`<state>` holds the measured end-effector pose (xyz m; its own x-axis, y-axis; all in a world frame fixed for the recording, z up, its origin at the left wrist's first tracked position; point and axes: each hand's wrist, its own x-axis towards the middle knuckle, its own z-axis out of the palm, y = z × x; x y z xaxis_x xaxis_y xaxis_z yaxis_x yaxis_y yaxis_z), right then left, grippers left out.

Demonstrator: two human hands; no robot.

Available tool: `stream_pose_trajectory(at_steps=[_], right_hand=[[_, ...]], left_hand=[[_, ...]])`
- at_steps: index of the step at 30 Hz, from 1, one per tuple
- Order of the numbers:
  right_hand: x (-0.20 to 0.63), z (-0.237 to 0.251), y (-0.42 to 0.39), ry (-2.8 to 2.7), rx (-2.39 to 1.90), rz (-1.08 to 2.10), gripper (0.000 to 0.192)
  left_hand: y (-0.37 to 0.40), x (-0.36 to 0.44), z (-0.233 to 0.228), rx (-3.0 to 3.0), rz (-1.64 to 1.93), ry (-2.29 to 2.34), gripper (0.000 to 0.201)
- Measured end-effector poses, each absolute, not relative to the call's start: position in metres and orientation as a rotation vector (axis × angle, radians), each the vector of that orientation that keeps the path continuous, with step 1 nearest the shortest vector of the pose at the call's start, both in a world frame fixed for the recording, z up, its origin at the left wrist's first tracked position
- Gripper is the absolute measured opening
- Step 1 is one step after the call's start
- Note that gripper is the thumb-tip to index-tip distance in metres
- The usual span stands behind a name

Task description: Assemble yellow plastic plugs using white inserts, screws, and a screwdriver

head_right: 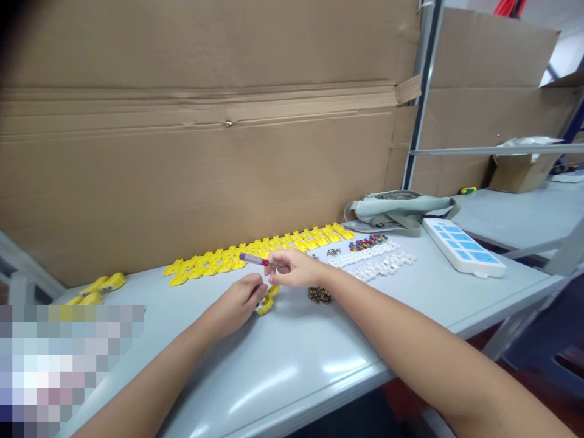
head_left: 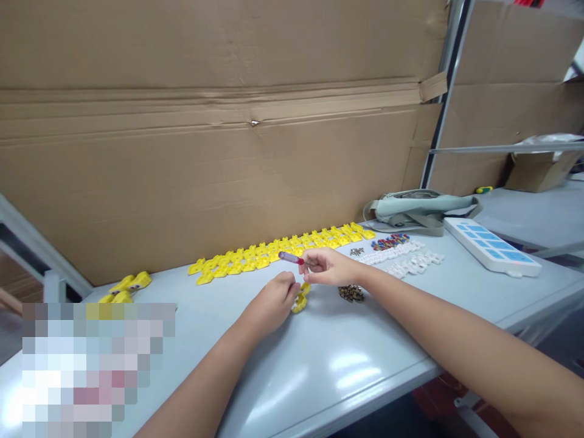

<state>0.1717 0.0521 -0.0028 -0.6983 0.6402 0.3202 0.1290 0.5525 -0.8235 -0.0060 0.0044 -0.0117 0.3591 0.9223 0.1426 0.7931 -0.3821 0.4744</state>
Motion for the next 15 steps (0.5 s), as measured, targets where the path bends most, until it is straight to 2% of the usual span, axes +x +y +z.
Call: stream_pose_trajectory(at_steps=[9,15], right_hand=[[0.1714,-0.01,0.0541,-2.383,-0.575,0.789,0.01],[0.1715,-0.0085,0.0526,-2.41,-0.572,0.757,0.008]], left_hand=[[0.0057,-0.0069,-0.0133,2.302,0.583,1.341,0.035],[0.0069,-0.0054,-0.0141,2.276,0.621,1.382,0.043]])
